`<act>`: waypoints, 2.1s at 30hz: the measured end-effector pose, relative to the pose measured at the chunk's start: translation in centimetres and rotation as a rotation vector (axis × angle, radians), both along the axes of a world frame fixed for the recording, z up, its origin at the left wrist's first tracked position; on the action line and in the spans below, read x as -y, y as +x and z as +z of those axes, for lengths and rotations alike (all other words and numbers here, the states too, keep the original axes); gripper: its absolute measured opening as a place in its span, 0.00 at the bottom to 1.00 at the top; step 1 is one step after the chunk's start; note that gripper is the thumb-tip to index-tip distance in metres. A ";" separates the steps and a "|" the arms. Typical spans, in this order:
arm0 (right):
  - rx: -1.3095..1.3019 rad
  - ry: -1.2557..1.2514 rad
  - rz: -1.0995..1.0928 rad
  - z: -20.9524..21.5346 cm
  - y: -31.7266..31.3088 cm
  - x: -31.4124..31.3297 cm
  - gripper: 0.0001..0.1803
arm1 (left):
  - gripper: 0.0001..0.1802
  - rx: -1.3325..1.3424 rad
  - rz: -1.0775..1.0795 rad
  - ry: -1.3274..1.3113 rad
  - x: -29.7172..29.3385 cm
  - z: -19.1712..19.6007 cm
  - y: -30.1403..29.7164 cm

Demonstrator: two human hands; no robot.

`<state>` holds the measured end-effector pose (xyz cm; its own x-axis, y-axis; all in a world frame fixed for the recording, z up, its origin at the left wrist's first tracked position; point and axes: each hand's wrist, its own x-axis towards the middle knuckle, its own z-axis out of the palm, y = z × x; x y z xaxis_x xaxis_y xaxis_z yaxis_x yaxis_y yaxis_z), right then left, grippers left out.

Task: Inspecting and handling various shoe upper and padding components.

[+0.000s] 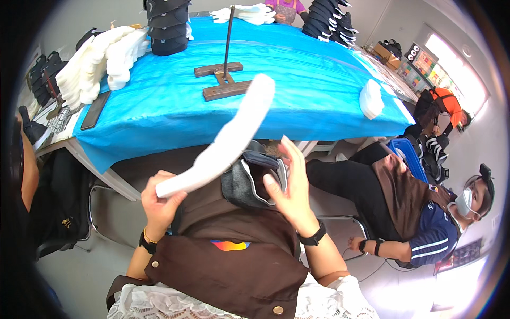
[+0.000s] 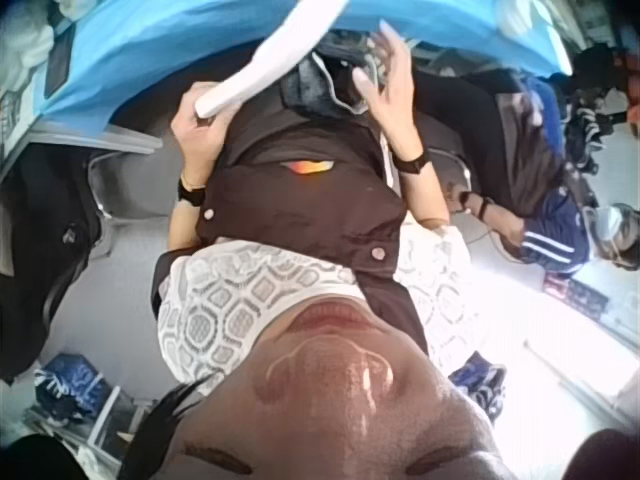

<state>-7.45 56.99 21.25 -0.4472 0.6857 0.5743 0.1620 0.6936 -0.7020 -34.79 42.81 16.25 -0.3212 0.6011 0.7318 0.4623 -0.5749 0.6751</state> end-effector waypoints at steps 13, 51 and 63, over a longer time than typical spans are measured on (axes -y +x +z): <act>0.123 -0.072 0.423 -0.8 -3.0 3.2 0.50 | 0.16 -0.289 0.134 -0.055 0.3 1.9 2.0; 0.185 0.298 0.483 2.3 -3.1 1.7 0.26 | 0.35 -0.535 -0.101 -0.112 -1.2 6.0 1.8; -0.348 -0.831 -0.198 -16.6 4.5 -0.7 0.40 | 0.37 -0.230 -0.708 -0.259 -14.3 1.2 1.4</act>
<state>-2.94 57.70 4.70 -0.1718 0.9835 -0.0568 -0.0895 -0.0730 -0.9933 -33.38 57.08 17.45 0.3443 0.7664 0.5423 0.1896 -0.6225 0.7593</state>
